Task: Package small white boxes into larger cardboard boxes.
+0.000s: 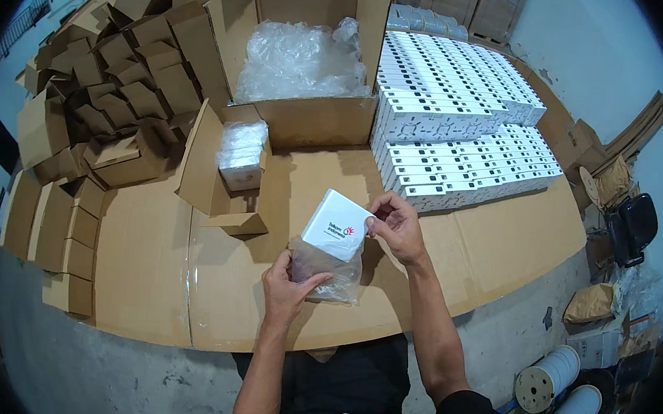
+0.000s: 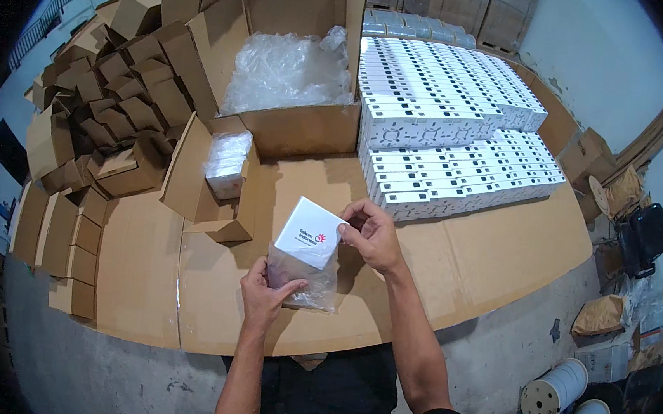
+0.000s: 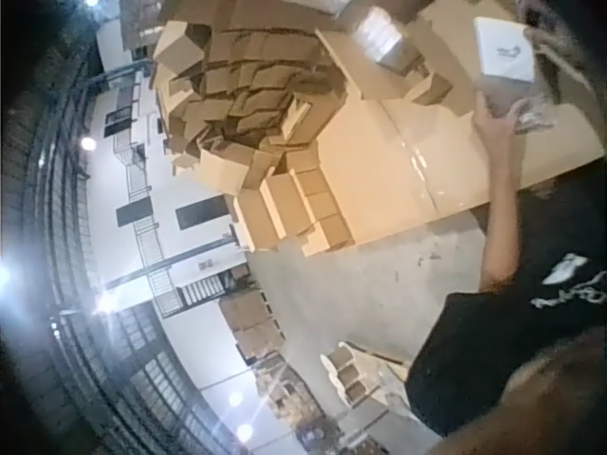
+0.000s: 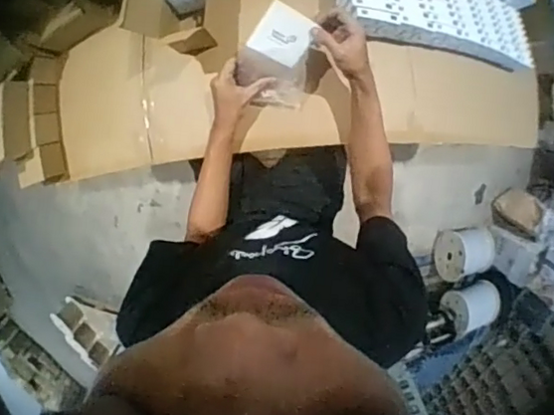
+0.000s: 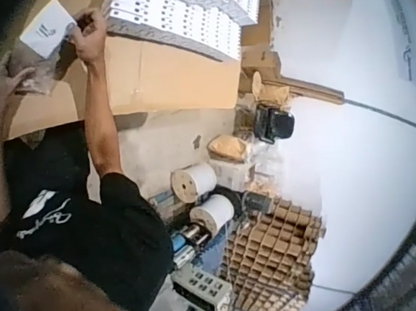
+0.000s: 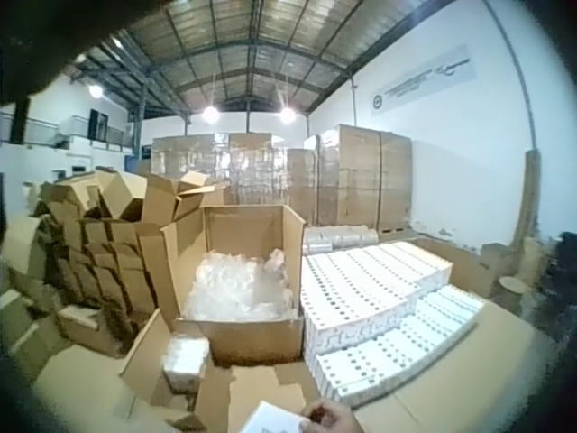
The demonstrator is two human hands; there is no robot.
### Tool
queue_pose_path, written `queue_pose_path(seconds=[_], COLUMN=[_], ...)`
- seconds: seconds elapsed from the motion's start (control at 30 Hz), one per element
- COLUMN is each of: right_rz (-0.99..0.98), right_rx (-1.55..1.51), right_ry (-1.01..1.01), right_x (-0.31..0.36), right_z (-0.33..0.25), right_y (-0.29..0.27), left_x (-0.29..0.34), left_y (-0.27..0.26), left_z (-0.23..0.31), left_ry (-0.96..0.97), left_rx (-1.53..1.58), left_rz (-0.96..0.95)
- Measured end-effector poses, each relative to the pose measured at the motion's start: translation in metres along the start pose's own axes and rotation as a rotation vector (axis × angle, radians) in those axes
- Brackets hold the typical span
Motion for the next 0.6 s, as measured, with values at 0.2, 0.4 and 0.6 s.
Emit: queue_pose_path(seconds=[0.2,0.4,0.6], right_rz=[-0.017,-0.073,-0.047], right_rx=[0.013,0.081,0.176], right_ry=[0.010,0.017,0.090], right_x=[-0.001,-0.001,0.002], right_z=[-0.002,0.000,-0.004], right_y=[0.004,0.008,0.016], left_x=[0.000,0.000,-0.006], left_y=[-0.001,0.007,0.015], left_z=[-0.001,0.007,-0.009], left_ry=[-0.012,0.019,0.006], left_rx=[-0.024,0.166,0.248], left_rz=[0.005,0.001,0.044])
Point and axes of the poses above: each hand's wrist, its own x-axis away from the middle knuckle, its own y-axis out of the palm, z = x × y, the point moved 2 cm from there along -x, towards the middle knuckle, and after that the axes turned 3 degrees about -y, right-handed, at the moved point
